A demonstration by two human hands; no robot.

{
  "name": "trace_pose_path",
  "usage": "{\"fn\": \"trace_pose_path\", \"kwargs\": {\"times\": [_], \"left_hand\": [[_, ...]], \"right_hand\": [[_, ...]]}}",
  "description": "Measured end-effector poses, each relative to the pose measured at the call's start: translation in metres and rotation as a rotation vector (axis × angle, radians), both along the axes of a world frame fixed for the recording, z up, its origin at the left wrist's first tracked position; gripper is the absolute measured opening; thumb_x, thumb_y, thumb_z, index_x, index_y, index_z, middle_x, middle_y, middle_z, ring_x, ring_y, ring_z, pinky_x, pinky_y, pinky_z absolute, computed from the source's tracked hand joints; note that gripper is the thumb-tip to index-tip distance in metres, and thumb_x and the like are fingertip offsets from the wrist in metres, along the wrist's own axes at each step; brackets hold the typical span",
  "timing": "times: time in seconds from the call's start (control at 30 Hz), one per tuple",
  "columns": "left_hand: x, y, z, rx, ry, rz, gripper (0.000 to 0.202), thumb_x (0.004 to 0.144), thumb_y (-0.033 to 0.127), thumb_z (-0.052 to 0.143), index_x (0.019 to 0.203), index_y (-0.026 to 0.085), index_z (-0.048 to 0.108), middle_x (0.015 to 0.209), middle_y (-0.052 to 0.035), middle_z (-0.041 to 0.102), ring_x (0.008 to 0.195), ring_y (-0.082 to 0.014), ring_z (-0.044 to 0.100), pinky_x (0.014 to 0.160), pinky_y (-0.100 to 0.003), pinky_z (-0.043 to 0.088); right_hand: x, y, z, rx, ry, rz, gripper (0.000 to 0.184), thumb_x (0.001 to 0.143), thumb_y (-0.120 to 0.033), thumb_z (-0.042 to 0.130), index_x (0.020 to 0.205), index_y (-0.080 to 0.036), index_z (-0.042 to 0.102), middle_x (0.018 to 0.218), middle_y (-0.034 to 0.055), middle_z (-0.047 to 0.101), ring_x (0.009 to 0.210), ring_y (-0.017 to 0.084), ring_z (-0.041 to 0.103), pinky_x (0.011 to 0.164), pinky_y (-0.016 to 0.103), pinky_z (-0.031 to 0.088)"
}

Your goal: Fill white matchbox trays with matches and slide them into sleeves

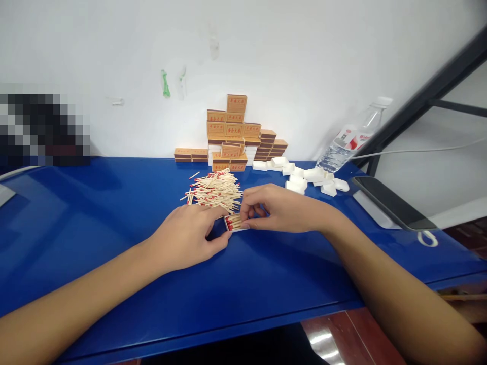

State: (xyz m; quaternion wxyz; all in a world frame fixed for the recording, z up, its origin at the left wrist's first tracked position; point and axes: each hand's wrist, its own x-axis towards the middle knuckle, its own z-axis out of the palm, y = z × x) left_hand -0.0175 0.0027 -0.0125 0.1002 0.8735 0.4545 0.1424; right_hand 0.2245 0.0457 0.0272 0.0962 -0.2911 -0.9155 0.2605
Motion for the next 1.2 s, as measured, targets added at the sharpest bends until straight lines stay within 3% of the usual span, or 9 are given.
{"fn": "trace_pose_path", "kwargs": {"times": [0.17, 0.33, 0.5, 0.73, 0.87, 1.0, 1.2], "left_hand": [[0.001, -0.001, 0.000, 0.005, -0.012, -0.011, 0.030, 0.092, 0.042, 0.061, 0.114, 0.024, 0.071, 0.067, 0.0035, 0.063, 0.058, -0.0146, 0.056, 0.059, -0.029, 0.034], [0.001, -0.004, 0.005, -0.150, -0.121, -0.095, 0.030, 0.091, 0.041, 0.065, 0.115, 0.026, 0.072, 0.060, 0.0072, 0.057, 0.053, -0.0105, 0.053, 0.055, -0.026, 0.035], [0.002, -0.007, 0.006, -0.211, -0.067, -0.186, 0.022, 0.089, 0.038, 0.066, 0.105, 0.026, 0.074, 0.059, 0.0073, 0.057, 0.054, -0.0102, 0.053, 0.052, -0.026, 0.032], [0.005, -0.012, 0.006, -0.152, -0.044, -0.227, 0.021, 0.090, 0.038, 0.063, 0.103, 0.025, 0.072, 0.061, 0.0062, 0.060, 0.056, -0.0115, 0.055, 0.056, -0.027, 0.035], [0.007, -0.013, 0.006, -0.139, -0.034, -0.224, 0.020, 0.091, 0.037, 0.063, 0.104, 0.024, 0.072, 0.063, 0.0053, 0.060, 0.056, -0.0123, 0.056, 0.055, -0.027, 0.035], [0.005, -0.013, 0.006, -0.116, -0.049, -0.238, 0.023, 0.091, 0.036, 0.063, 0.108, 0.025, 0.073, 0.063, 0.0058, 0.060, 0.055, -0.0117, 0.054, 0.055, -0.027, 0.035], [0.004, -0.011, 0.005, -0.109, -0.039, -0.225, 0.027, 0.092, 0.038, 0.063, 0.114, 0.026, 0.072, 0.066, 0.0049, 0.062, 0.059, -0.0128, 0.057, 0.057, -0.027, 0.036]], "right_hand": [[-0.002, 0.001, -0.004, 0.064, 0.088, -0.041, 0.009, 0.092, -0.021, 0.072, 0.083, -0.017, 0.070, 0.075, -0.0023, 0.062, 0.065, 0.011, 0.053, 0.060, 0.025, 0.040], [-0.003, 0.013, -0.018, 0.225, 0.209, -0.246, 0.012, 0.094, -0.024, 0.067, 0.085, -0.018, 0.070, 0.066, -0.0039, 0.056, 0.059, 0.010, 0.046, 0.058, 0.026, 0.035], [-0.011, 0.018, -0.035, 0.297, 0.130, -0.309, 0.013, 0.091, -0.029, 0.072, 0.085, -0.018, 0.069, 0.075, -0.0010, 0.061, 0.067, 0.012, 0.052, 0.063, 0.028, 0.036], [-0.025, 0.008, -0.051, 0.291, 0.185, -0.334, 0.036, 0.086, -0.048, 0.079, 0.098, -0.018, 0.062, 0.101, 0.0048, 0.063, 0.086, 0.017, 0.058, 0.073, 0.030, 0.041], [-0.024, 0.009, -0.050, 0.255, 0.182, -0.292, 0.030, 0.090, -0.041, 0.075, 0.102, -0.019, 0.061, 0.104, 0.0051, 0.061, 0.088, 0.017, 0.057, 0.074, 0.029, 0.041], [-0.020, 0.011, -0.044, 0.273, 0.139, -0.226, 0.016, 0.096, -0.031, 0.068, 0.091, -0.019, 0.060, 0.091, 0.0021, 0.060, 0.077, 0.014, 0.051, 0.069, 0.027, 0.036], [-0.014, 0.016, -0.036, 0.282, 0.079, -0.222, 0.023, 0.095, -0.022, 0.067, 0.075, -0.017, 0.057, 0.078, 0.0000, 0.058, 0.069, 0.012, 0.047, 0.065, 0.027, 0.032]]}}
